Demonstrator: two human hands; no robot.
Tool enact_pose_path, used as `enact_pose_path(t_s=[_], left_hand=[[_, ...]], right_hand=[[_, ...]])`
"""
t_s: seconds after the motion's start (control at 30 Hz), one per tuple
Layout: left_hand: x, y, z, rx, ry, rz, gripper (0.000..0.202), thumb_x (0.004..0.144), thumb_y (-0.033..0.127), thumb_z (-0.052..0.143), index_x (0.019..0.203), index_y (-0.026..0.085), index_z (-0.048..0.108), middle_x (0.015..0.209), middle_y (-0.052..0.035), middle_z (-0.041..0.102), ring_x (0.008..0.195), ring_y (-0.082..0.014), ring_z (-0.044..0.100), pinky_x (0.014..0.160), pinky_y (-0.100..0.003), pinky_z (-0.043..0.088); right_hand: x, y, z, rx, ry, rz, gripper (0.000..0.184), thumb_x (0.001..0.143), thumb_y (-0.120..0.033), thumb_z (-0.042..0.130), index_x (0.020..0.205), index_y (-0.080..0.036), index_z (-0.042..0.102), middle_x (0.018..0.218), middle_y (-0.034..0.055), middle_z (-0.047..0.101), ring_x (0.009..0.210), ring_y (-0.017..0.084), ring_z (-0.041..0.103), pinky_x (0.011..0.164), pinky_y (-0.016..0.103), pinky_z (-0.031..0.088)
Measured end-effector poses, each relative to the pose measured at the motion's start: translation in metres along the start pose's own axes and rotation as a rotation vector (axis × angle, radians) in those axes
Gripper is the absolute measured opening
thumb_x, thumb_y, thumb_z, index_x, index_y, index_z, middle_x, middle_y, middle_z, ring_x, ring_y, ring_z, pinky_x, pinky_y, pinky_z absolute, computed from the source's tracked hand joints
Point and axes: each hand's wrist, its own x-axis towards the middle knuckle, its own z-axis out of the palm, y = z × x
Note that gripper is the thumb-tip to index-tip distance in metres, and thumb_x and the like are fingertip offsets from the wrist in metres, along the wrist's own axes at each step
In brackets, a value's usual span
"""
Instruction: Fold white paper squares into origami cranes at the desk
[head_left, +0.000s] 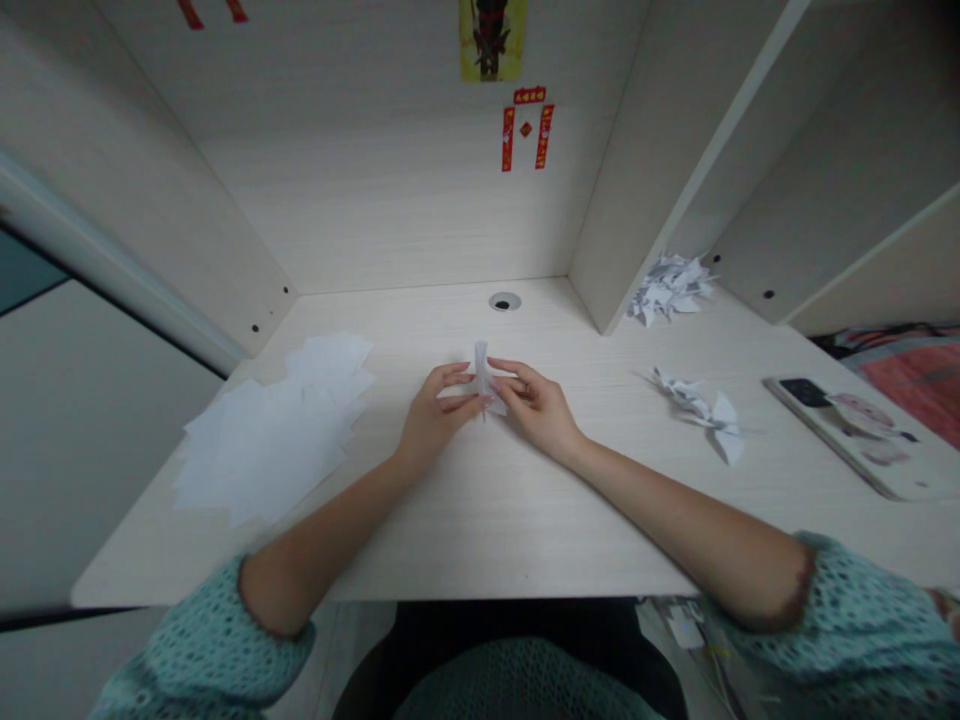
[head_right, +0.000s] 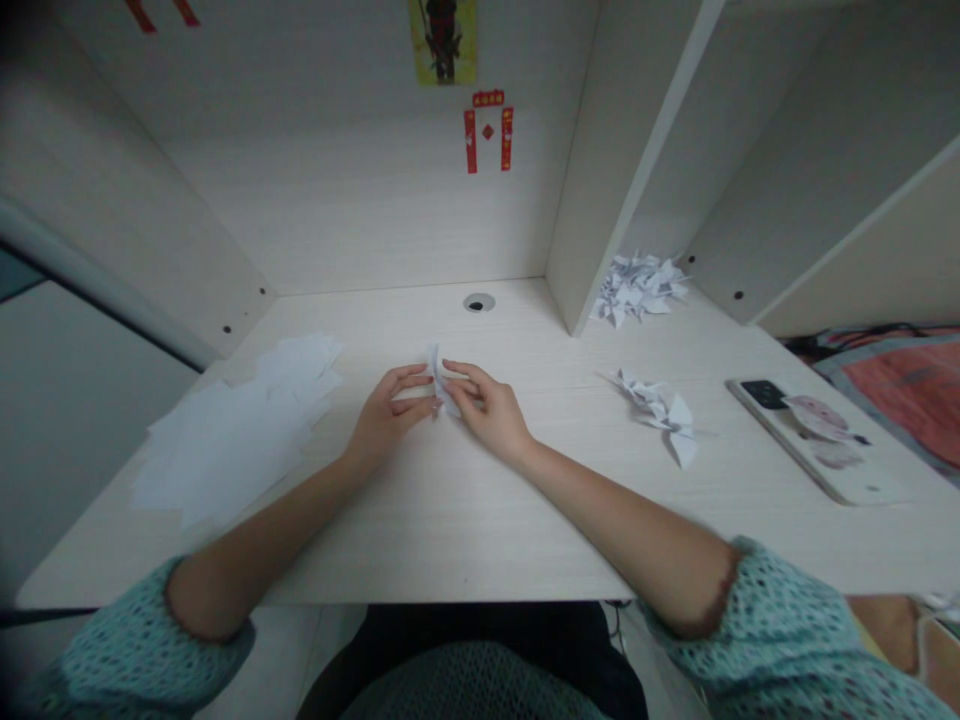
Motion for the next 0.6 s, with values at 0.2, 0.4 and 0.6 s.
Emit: enact_pose_path(t_s=[0.2,0.4,0.6], left_hand=[[0.001,0.004,-0.003,0.030,-0.003,0.019,0.059,0.068,0.032,0.074,0.120,0.022,0.047,0.115,-0.0114,0.060,0.084,-0.0193,0.068,0.077,-0.032,0.052],[0.000,0.005,-0.002,0.007,-0.056,0.048,0.063,0.066,0.030,0.076,0.120,0.024,0.046,0.122,-0.0114,0.056,0.093,-0.0206,0.067,0.083,-0.034,0.051],[-0.001,0.007,-0.003,0.045,-0.036,0.052,0.055,0.071,0.031,0.071,0.120,0.023,0.047,0.118,-0.0107,0.059,0.090,-0.0191,0.067,0.082,-0.032,0.050]], right_hand=[[-0.006,-0.017,-0.006,-0.237,-0.016,-0.040,0.059,0.088,-0.035,0.050,0.142,-0.026,0.027,0.104,0.0076,0.072,0.074,0.020,0.070,0.061,0.029,0.052],[-0.007,-0.019,-0.007,-0.276,-0.074,-0.060,0.057,0.087,-0.035,0.049,0.140,-0.028,0.029,0.110,0.0068,0.070,0.059,0.017,0.067,0.062,0.030,0.052],[-0.008,-0.020,-0.006,-0.285,-0.047,-0.058,0.058,0.087,-0.036,0.051,0.140,-0.027,0.030,0.108,0.0066,0.070,0.081,0.023,0.070,0.067,0.032,0.053]])
